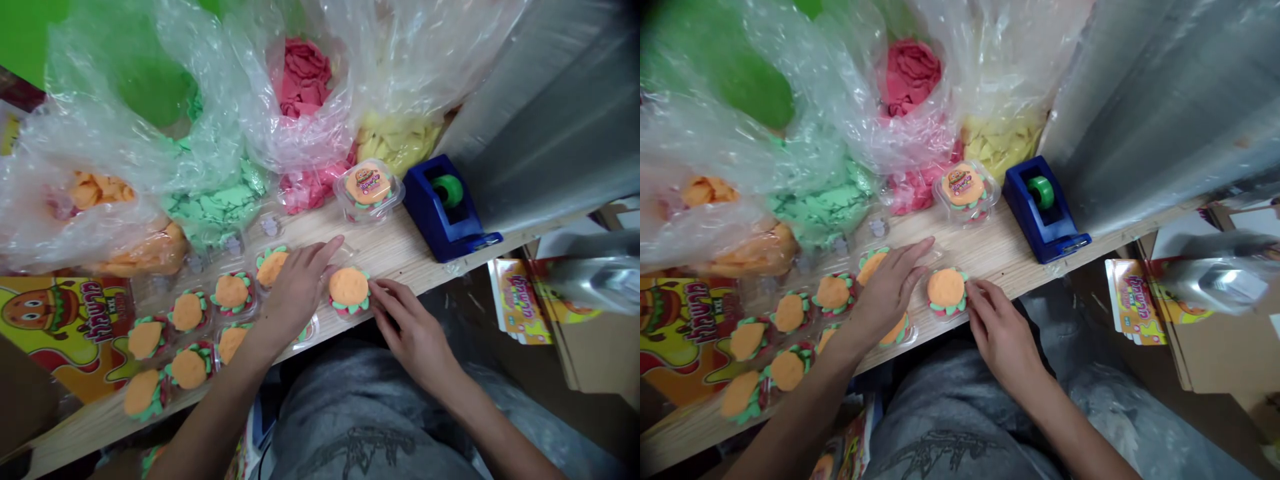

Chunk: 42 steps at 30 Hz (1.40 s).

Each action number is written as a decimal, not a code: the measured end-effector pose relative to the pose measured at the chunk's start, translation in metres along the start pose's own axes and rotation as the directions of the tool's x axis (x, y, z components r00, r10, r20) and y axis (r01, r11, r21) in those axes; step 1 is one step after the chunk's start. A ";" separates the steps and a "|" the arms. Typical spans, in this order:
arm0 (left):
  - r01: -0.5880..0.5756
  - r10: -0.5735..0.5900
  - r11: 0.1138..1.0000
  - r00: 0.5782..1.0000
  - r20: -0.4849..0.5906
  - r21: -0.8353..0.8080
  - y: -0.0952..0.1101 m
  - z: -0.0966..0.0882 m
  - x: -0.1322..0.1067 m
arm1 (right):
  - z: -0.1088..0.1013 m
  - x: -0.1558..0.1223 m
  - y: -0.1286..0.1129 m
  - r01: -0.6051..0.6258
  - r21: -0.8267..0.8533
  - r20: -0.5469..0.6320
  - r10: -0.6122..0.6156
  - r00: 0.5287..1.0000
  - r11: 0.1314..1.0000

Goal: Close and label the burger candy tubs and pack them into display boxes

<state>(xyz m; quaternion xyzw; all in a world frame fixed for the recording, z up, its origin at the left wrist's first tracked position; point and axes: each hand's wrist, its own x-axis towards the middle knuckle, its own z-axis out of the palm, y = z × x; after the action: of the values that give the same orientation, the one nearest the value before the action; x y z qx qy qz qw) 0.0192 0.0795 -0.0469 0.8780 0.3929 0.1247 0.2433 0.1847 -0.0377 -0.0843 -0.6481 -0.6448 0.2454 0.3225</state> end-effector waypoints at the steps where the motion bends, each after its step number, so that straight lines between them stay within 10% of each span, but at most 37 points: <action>1: -0.002 0.002 1.000 1.000 0.002 0.007 0.001 0.001 -0.001 | 0.001 -0.002 0.000 0.009 -0.051 -0.009 -0.009 1.000 0.999; 12: -0.020 0.021 1.000 0.998 0.066 -0.004 0.009 0.010 -0.014 | 0.012 -0.008 0.009 0.084 -0.144 -0.136 -0.104 0.985 0.986; 20: -0.013 0.028 0.999 0.933 0.359 -0.044 0.002 -0.005 -0.034 | 0.014 -0.007 0.012 0.022 0.045 -0.173 -0.013 0.985 0.999; 42: -0.158 0.135 0.986 0.948 0.288 0.057 -0.013 -0.001 -0.016 | 0.015 -0.003 0.010 0.027 0.054 -0.171 -0.017 0.985 0.998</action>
<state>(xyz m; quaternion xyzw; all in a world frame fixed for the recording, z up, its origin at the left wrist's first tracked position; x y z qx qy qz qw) 0.0005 0.0752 -0.0530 0.9226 0.2923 -0.0003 0.2519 0.1806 -0.0387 -0.1024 -0.6502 -0.6149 0.2036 0.3971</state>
